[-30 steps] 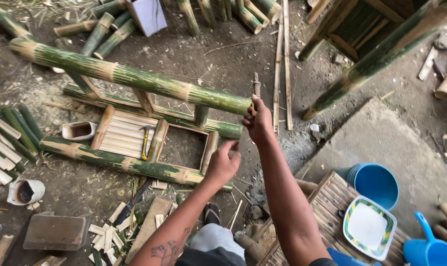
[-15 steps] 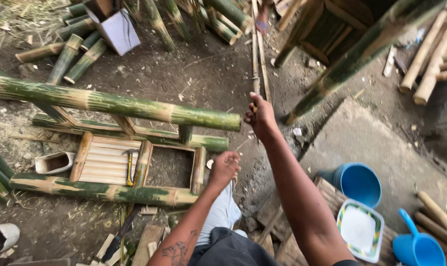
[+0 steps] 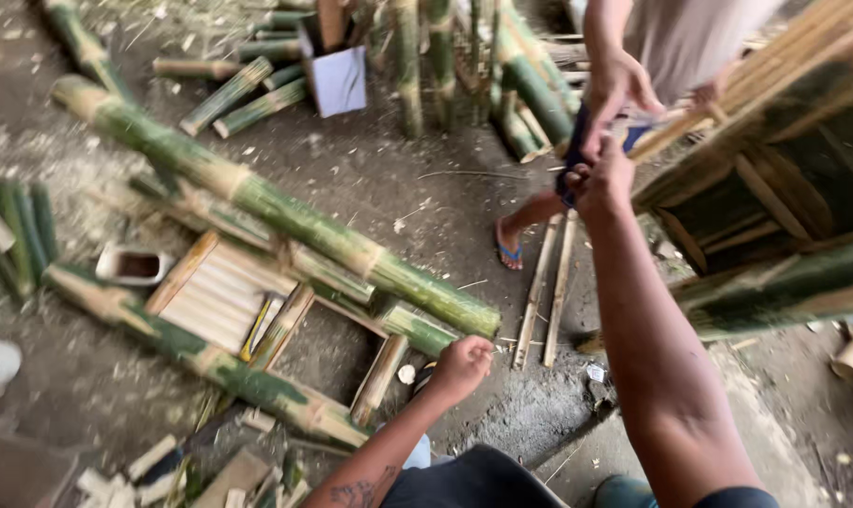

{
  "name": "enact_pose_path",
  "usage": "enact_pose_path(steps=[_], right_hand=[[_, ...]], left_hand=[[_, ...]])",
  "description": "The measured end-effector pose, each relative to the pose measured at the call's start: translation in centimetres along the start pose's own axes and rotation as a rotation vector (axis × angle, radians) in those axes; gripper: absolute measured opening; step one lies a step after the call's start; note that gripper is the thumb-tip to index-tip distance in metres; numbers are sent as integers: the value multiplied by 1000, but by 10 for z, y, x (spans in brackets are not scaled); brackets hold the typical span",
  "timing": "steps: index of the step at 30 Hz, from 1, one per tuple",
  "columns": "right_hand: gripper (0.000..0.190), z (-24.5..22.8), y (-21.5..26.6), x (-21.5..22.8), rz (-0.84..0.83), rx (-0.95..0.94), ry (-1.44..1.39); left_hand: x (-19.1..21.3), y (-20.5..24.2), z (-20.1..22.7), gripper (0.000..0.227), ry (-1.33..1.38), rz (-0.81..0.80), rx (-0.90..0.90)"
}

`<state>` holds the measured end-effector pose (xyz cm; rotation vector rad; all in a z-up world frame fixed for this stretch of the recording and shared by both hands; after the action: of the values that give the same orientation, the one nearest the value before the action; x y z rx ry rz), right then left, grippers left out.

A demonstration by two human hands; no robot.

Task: The person assembles a bamboo frame by cutting bamboo poles to length with a hand saw, then securing them to a slatted base using a hammer and nails. The person repeatedly positions bamboo pieces and hammers nails to attach them.

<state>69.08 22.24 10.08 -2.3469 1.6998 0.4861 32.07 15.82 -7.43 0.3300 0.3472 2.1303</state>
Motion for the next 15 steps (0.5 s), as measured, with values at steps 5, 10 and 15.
enact_pose_path(steps=[5,10,15], right_hand=[[31,-6,40,36,138,96,345],[15,-10,148,28,-201,285,445],[36,74,365,4,-578,414,528]], left_hand=[[27,23,-35,23,30,225,-79],[57,77,-84,23,0,232,-21],[97,183,-121,23,10,301,-11]])
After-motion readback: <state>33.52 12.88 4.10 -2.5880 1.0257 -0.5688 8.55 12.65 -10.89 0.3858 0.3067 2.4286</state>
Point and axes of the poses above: each hand's wrist, its own y-axis away from the middle knuckle, its own x-axis out of the back of the hand, z = x × y, the point moved 10 cm from there along -y, towards the middle knuckle, and after that the axes turned 13 degrees about x, right-handed, at the moved point
